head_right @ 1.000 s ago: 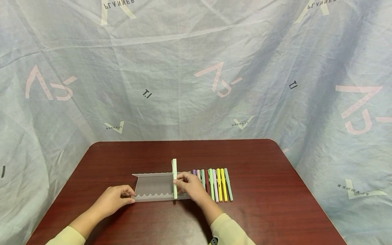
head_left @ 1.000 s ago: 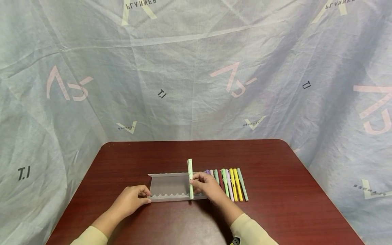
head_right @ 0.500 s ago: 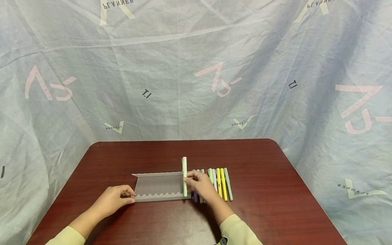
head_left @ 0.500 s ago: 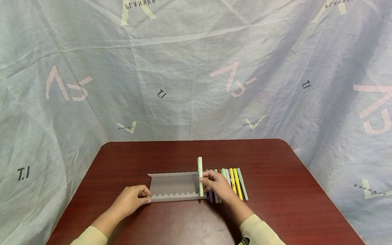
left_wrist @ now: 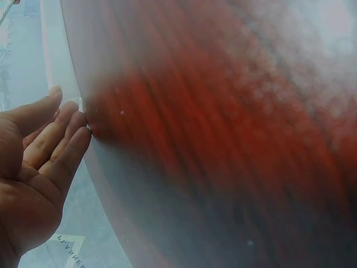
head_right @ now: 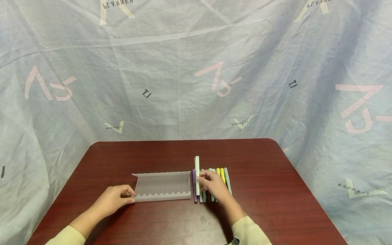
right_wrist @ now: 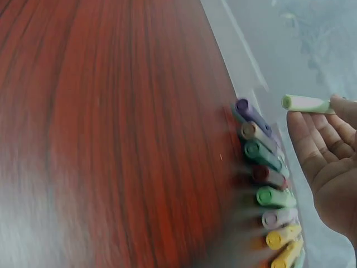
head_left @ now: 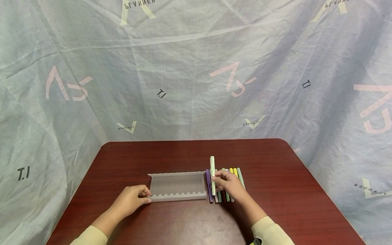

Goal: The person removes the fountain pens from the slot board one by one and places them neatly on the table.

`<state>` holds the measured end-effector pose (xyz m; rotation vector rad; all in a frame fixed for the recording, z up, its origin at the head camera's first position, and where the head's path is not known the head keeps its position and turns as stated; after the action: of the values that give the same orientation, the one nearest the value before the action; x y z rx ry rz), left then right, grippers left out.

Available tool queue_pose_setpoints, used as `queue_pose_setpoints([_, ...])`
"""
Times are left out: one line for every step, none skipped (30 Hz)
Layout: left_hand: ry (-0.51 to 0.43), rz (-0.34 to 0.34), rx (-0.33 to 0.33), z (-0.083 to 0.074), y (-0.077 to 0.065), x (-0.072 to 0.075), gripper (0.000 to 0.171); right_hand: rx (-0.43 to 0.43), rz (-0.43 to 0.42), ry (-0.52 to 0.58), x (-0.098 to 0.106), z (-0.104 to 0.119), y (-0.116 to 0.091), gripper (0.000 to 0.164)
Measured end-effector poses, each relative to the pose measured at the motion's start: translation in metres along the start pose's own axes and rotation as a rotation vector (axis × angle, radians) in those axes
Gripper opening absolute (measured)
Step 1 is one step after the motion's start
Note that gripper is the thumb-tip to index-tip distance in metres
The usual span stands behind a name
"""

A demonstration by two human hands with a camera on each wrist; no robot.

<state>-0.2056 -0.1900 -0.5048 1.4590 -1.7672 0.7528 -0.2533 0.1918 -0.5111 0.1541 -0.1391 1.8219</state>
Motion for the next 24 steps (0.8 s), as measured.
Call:
queue_pose_setpoints([-0.001,0.002,0.002,0.000,0.000,0.000,0.015,-0.001,-0.002,-0.007,0.003,-0.001,-0.001,0.031])
queue_pose_setpoints([0.000,0.003,0.003,0.000,0.000,0.000,0.015,-0.001,-0.007,-0.015,0.007,-0.001,-0.001,0.032])
queue_pose_setpoints([0.002,0.003,0.003,0.000,0.000,0.000,0.015,0.003,-0.010,-0.019,0.010,-0.002,-0.002,0.033])
queue_pose_setpoints([0.002,0.002,0.001,0.000,0.000,0.000,0.015,0.004,-0.016,-0.020,0.013,-0.003,-0.003,0.033])
queue_pose_setpoints([0.004,0.001,-0.001,0.000,0.000,0.000,0.015,0.008,-0.021,-0.023,0.016,-0.004,-0.004,0.033])
queue_pose_setpoints([0.005,0.000,-0.003,0.000,0.000,0.000,0.015,0.014,-0.027,-0.029,0.019,-0.004,-0.005,0.033])
queue_pose_setpoints([0.006,-0.002,-0.005,0.000,0.000,0.000,0.015,0.014,-0.034,-0.029,0.022,-0.005,-0.006,0.032])
queue_pose_setpoints([0.008,-0.003,-0.007,0.000,0.000,0.000,0.015,0.015,-0.043,-0.034,0.024,-0.005,-0.007,0.033])
queue_pose_setpoints([0.007,-0.003,-0.007,0.000,0.000,0.000,0.015,0.010,-0.054,-0.041,0.027,-0.006,-0.008,0.032])
queue_pose_setpoints([0.008,-0.003,-0.008,0.000,0.000,0.000,0.015,0.004,-0.065,-0.049,0.030,-0.007,-0.009,0.032])
queue_pose_setpoints([0.008,-0.003,-0.009,0.000,0.000,0.000,0.015,-0.003,-0.074,-0.054,0.032,-0.008,-0.010,0.032])
queue_pose_setpoints([0.007,-0.002,-0.009,0.000,0.000,0.000,0.015,-0.010,-0.082,-0.057,0.035,-0.009,-0.011,0.032])
queue_pose_setpoints([0.006,-0.003,-0.009,0.000,0.000,0.000,0.015,-0.017,-0.084,-0.052,0.037,-0.009,-0.012,0.033])
queue_pose_setpoints([0.005,-0.003,-0.009,0.000,0.000,0.000,0.015,-0.023,-0.087,-0.051,0.040,-0.010,-0.013,0.035])
queue_pose_setpoints([0.003,-0.003,-0.008,0.000,0.000,0.000,0.015,-0.030,-0.089,-0.045,0.042,-0.011,-0.014,0.035])
queue_pose_setpoints([0.003,-0.003,-0.007,0.000,0.000,0.000,0.015,-0.031,-0.090,-0.037,0.045,-0.012,-0.014,0.036])
queue_pose_setpoints([0.001,-0.004,-0.006,0.000,0.000,0.000,0.015,-0.033,-0.091,-0.031,0.047,-0.012,-0.015,0.036])
queue_pose_setpoints([-0.001,-0.002,-0.004,0.000,0.000,0.000,0.015,-0.033,-0.094,-0.024,0.050,-0.013,-0.016,0.037])
queue_pose_setpoints([-0.003,-0.001,-0.003,0.000,-0.001,0.000,0.015,-0.034,-0.096,-0.023,0.052,-0.014,-0.017,0.037])
queue_pose_setpoints([-0.003,-0.001,-0.002,0.000,-0.001,0.000,0.015,-0.036,-0.104,-0.026,0.055,-0.015,-0.017,0.037])
queue_pose_setpoints([-0.002,0.000,-0.001,0.000,-0.001,0.000,0.015,-0.036,-0.108,-0.025,0.058,-0.015,-0.018,0.036])
queue_pose_setpoints([-0.001,-0.001,-0.001,0.000,0.000,0.000,0.015,-0.041,-0.118,-0.027,0.061,-0.016,-0.019,0.036])
queue_pose_setpoints([-0.001,-0.001,-0.002,0.000,0.000,0.000,0.015,-0.045,-0.126,-0.029,0.064,-0.016,-0.019,0.036])
queue_pose_setpoints([0.001,-0.001,-0.002,0.000,0.000,0.000,0.015,-0.050,-0.135,-0.036,0.067,-0.017,-0.020,0.036])
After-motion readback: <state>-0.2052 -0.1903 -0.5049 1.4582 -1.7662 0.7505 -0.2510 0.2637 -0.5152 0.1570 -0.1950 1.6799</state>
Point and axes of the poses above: each hand's wrist, its own y-axis towards the middle knuckle, its own x-axis out of the back of the hand, z = x × y, the point moved 2 cm from there along y, towards the middle knuckle
